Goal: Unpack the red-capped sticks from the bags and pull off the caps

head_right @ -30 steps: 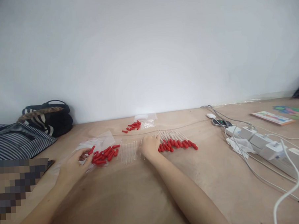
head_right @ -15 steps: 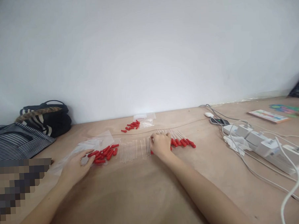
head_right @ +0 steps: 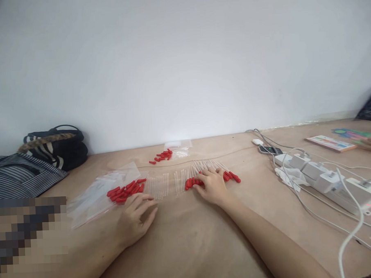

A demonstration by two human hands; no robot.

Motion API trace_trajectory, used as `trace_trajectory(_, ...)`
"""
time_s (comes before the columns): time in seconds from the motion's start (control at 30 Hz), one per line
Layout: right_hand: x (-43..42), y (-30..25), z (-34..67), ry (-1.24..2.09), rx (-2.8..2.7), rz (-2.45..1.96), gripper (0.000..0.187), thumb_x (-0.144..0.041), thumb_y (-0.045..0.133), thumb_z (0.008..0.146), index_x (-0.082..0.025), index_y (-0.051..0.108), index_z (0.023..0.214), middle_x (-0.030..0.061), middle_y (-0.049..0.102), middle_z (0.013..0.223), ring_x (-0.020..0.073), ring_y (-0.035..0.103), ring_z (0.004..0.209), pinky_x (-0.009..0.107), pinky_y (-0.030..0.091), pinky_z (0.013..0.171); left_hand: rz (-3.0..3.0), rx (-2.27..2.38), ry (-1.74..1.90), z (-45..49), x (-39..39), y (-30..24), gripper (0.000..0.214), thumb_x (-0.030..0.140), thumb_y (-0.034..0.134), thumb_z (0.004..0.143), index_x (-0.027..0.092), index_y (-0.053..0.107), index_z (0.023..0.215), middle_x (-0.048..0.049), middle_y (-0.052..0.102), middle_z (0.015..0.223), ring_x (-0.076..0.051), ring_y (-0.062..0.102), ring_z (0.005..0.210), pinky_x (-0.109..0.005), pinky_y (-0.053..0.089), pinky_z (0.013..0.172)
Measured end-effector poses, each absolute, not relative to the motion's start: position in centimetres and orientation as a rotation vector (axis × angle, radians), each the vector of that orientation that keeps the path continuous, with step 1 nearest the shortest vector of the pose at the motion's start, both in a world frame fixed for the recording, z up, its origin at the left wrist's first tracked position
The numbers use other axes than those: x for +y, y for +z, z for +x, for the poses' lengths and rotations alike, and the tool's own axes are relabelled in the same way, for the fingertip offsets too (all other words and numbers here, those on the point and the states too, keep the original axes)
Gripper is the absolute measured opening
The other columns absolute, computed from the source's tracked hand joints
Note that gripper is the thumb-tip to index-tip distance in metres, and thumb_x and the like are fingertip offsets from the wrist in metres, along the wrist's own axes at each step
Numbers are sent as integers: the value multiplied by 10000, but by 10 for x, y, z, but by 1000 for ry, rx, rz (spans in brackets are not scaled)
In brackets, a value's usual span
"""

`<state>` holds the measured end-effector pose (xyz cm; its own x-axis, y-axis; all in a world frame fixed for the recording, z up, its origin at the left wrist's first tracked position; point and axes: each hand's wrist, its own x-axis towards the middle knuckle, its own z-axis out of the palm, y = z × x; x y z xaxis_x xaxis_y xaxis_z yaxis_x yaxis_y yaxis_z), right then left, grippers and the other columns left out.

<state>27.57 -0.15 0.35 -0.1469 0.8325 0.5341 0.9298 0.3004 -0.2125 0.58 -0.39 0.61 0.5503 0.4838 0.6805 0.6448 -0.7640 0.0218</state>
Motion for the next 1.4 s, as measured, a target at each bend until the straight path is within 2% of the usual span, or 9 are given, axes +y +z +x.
trace_trajectory(0.23, 6, 1, 252, -299, -2100, -1573, 221, -437, 566, 770, -229, 643, 776, 24, 627, 744, 177, 459, 793, 326, 181, 692, -2625, -920, -1065, 20, -6, 3, 139, 169, 495, 783, 205, 622, 742, -41, 623, 817, -185, 524, 804, -334, 408, 752)
trace_trajectory(0.57, 8, -11, 241, -591, -1947, -1352, 236, -256, 484, 850, -189, 644, 689, 10, 612, 590, 135, 456, 677, 332, 183, 710, -2691, -953, -1170, 15, -4, -1, 154, 172, 496, 794, 198, 642, 754, -50, 627, 787, -178, 539, 764, -323, 420, 728)
trace_trajectory(0.77, -18, -7, 220, -769, -1862, -889, 115, -239, 553, 832, -179, 631, 893, -26, 645, 630, 91, 451, 605, 318, 208, 683, -3169, -1582, -1411, 28, -12, 6, 270, 350, 446, 848, 188, 656, 897, -41, 664, 822, -173, 590, 794, -284, 458, 730)
trace_trajectory(0.9, -33, -6, 204, -763, -1942, -723, 117, -246, 546, 843, -177, 627, 892, -24, 667, 695, 80, 448, 582, 314, 206, 636, -3399, -1931, -1890, 43, -22, 7, 397, 512, 482, 790, 144, 629, 790, -43, 638, 764, -172, 572, 764, -284, 462, 695)
trace_trajectory(1.0, -36, -5, 203, -737, -1980, -668, 152, -315, 563, 828, -186, 628, 876, -26, 669, 709, 83, 450, 579, 315, 215, 640, -3288, -2154, -2205, 43, -23, 7, 429, 567, 522, 738, 140, 567, 745, -31, 596, 720, -149, 564, 684, -269, 464, 629)
trace_trajectory(1.1, -35, -3, 212, -715, -1956, -748, 145, -303, 564, 821, -198, 623, 899, -23, 668, 728, 86, 473, 601, 319, 234, 680, -3251, -2110, -1802, 33, -18, 7, 403, 558, 482, 762, 160, 516, 707, 14, 530, 606, -121, 522, 562, -244, 435, 542)
trace_trajectory(1.2, -31, -2, 225, -743, -1943, -876, 169, -278, 557, 821, -207, 612, 965, -2, 676, 831, 111, 519, 718, 331, 241, 752, -3161, -1822, -1272, 22, -12, 7, 294, 426, 437, 826, 174, 536, 711, 32, 499, 550, -119, 488, 534, -238, 394, 533)
trace_trajectory(1.3, -25, -4, 231, -783, -2022, -908, 201, -270, 540, 836, -234, 591, 1027, -3, 672, 926, 131, 520, 844, 355, 213, 841, -3067, -1557, -1085, 18, -12, 8, 217, 321, 437, 836, 185, 573, 735, 12, 554, 630, -129, 502, 595, -245, 400, 578)
trace_trajectory(1.4, -20, -8, 231, -790, -2090, -831, 141, -214, 510, 858, -238, 603, 961, -32, 671, 792, 114, 515, 835, 373, 178, 889, -3051, -1429, -1014, 20, -14, 8, 173, 283, 468, 825, 189, 589, 745, 4, 572, 689, -123, 509, 603, -237, 408, 578)
